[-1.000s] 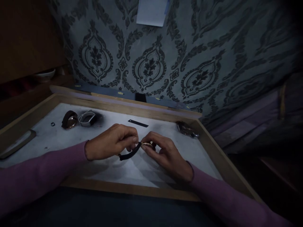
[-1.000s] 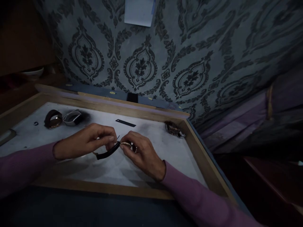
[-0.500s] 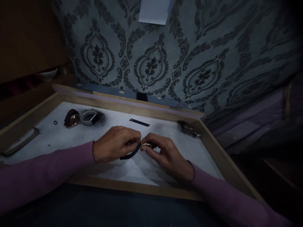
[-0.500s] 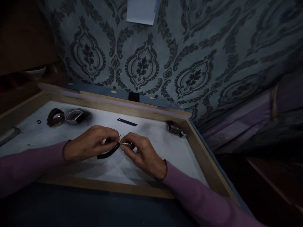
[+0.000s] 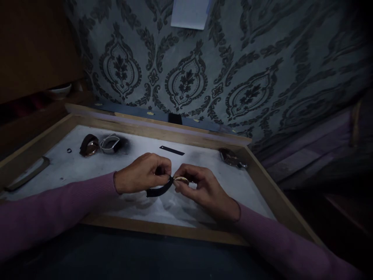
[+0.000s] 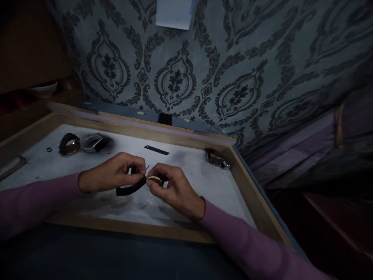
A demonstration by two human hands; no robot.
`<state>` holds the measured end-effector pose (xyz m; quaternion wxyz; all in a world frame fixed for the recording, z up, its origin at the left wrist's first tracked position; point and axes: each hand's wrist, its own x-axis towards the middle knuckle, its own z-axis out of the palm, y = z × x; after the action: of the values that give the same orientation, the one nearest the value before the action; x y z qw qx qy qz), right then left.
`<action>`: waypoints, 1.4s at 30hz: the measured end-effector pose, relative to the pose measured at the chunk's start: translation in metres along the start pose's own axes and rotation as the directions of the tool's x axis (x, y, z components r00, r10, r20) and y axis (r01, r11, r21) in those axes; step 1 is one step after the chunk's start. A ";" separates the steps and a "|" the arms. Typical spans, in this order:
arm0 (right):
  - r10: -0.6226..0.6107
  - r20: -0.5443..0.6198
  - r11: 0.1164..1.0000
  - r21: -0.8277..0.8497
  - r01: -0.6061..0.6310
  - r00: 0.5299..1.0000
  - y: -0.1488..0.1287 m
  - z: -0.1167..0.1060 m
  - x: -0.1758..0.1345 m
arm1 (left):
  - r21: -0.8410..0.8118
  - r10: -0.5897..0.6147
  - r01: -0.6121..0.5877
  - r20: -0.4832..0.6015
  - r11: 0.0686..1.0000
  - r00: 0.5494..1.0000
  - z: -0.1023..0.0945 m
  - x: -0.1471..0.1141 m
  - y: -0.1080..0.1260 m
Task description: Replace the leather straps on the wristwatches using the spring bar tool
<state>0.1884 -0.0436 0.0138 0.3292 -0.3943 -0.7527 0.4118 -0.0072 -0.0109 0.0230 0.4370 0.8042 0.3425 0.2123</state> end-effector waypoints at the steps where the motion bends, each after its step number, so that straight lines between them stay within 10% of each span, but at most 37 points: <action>1: 0.032 -0.001 0.999 0.033 -0.032 0.999 -0.001 0.001 0.001 | -0.031 0.006 -0.005 0.017 1.000 1.000 0.000 0.000 0.000; 16: 0.322 0.019 0.884 0.351 -0.308 0.947 0.009 -0.006 0.008 | -0.290 -0.052 0.113 0.213 0.950 0.976 -0.009 0.000 0.004; 42: 0.289 0.105 0.833 0.463 -0.304 0.951 0.012 -0.001 0.014 | -0.442 -0.152 0.230 0.204 0.867 0.967 -0.002 0.005 -0.005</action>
<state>0.1869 -0.0273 0.0065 0.3360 -0.4074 -0.5638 0.6350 -0.0072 -0.0041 0.0203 0.6609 0.6535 0.3235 0.1772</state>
